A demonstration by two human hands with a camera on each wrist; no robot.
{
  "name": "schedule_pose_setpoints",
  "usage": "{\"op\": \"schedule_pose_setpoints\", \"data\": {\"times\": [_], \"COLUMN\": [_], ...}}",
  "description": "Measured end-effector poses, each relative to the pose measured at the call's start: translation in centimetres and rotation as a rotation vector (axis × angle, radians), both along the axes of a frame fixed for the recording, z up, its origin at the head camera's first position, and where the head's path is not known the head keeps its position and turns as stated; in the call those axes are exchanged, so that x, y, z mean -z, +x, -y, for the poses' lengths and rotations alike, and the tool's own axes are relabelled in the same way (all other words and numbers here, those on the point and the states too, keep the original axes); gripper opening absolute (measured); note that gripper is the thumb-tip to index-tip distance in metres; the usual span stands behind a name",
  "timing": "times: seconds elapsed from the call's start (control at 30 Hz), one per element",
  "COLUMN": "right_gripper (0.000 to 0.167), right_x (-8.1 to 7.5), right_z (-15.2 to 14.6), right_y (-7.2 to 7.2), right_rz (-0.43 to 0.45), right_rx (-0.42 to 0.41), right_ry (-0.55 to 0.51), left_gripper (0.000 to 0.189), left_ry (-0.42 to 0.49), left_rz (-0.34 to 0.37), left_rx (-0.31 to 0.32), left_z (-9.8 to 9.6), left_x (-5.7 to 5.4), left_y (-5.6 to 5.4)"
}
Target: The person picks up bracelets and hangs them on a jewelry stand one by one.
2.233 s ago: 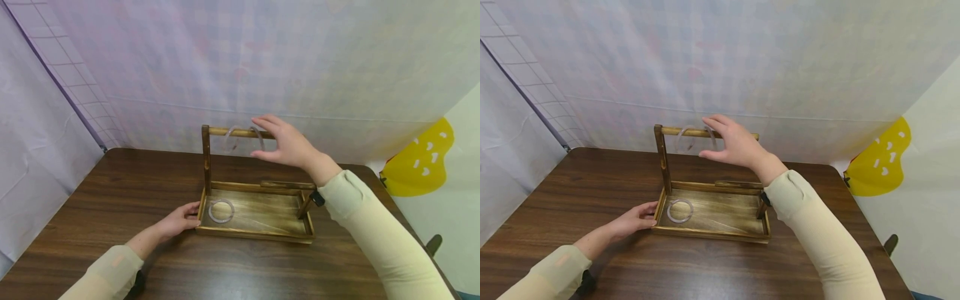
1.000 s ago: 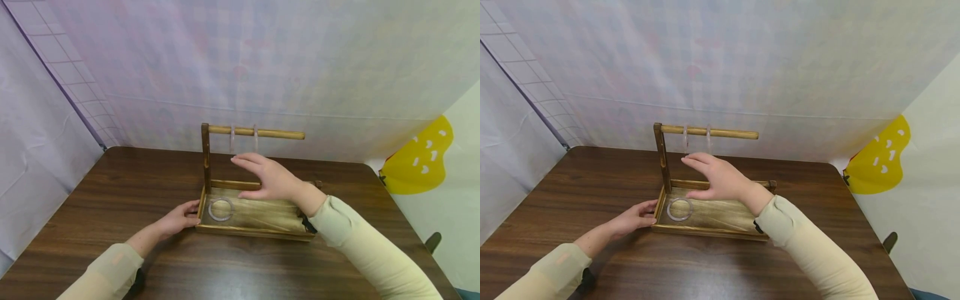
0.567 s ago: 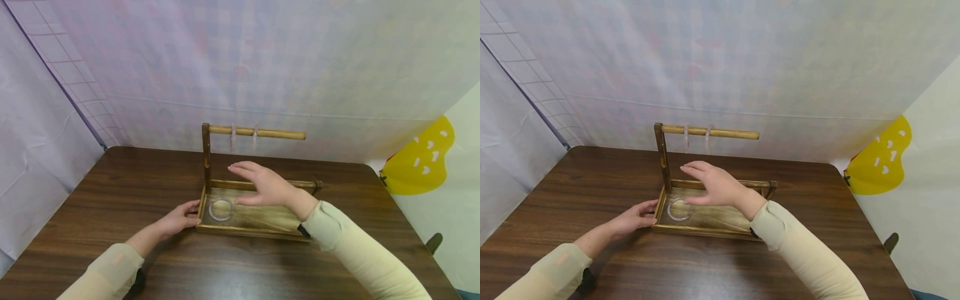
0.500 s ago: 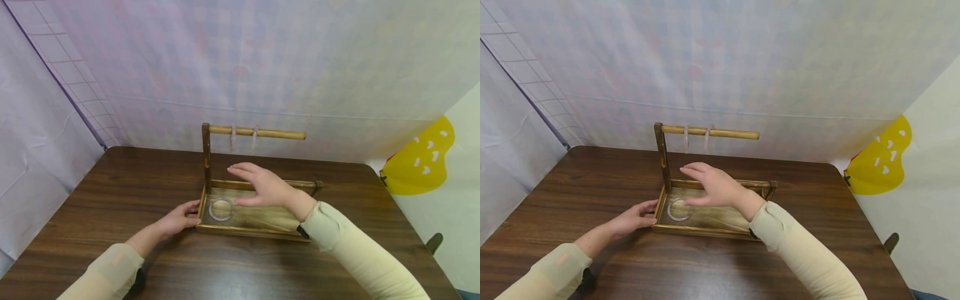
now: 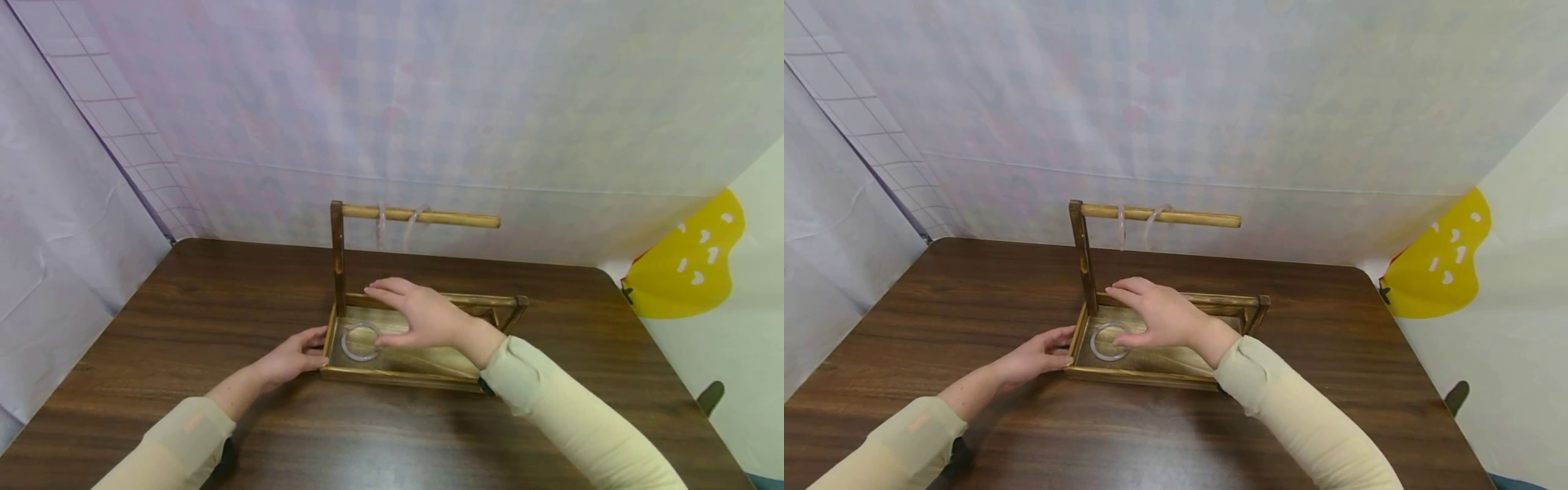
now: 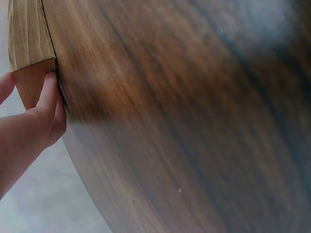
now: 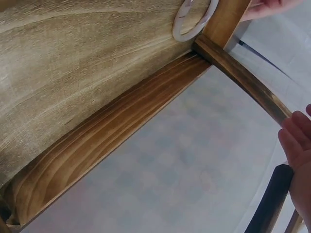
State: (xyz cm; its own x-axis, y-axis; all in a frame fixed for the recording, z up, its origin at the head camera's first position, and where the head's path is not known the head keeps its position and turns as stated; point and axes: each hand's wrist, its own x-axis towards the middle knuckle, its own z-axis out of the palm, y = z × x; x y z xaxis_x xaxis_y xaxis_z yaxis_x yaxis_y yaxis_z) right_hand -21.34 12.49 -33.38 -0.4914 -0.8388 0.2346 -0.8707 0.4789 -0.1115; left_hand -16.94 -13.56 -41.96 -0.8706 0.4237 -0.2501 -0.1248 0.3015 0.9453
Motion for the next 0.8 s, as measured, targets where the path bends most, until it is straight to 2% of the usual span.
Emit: {"op": "schedule_pose_setpoints", "data": {"times": [0.17,0.37,0.63,0.8], "right_gripper": [0.075,0.077,0.076,0.076], "right_x": [0.2,0.6,1.8,2.8], "right_z": [0.2,0.7,1.4,1.6], "right_y": [0.1,0.5,0.2,-0.1], "right_rz": [-0.037,-0.006,0.049,0.047], "right_rx": [-0.015,-0.026,-0.016,-0.011], "right_ry": [0.008,0.041,0.083,0.104], "left_gripper": [0.064,0.064,0.065,0.064], "left_ry": [0.001,0.005,0.014,0.012], "left_rz": [0.001,0.005,0.001,0.000], "left_rx": [0.004,0.008,0.015,0.020], "left_z": [0.1,0.1,0.2,0.1], "left_x": [-0.1,-0.1,0.0,0.0], "left_y": [0.1,0.1,0.0,-0.1]}}
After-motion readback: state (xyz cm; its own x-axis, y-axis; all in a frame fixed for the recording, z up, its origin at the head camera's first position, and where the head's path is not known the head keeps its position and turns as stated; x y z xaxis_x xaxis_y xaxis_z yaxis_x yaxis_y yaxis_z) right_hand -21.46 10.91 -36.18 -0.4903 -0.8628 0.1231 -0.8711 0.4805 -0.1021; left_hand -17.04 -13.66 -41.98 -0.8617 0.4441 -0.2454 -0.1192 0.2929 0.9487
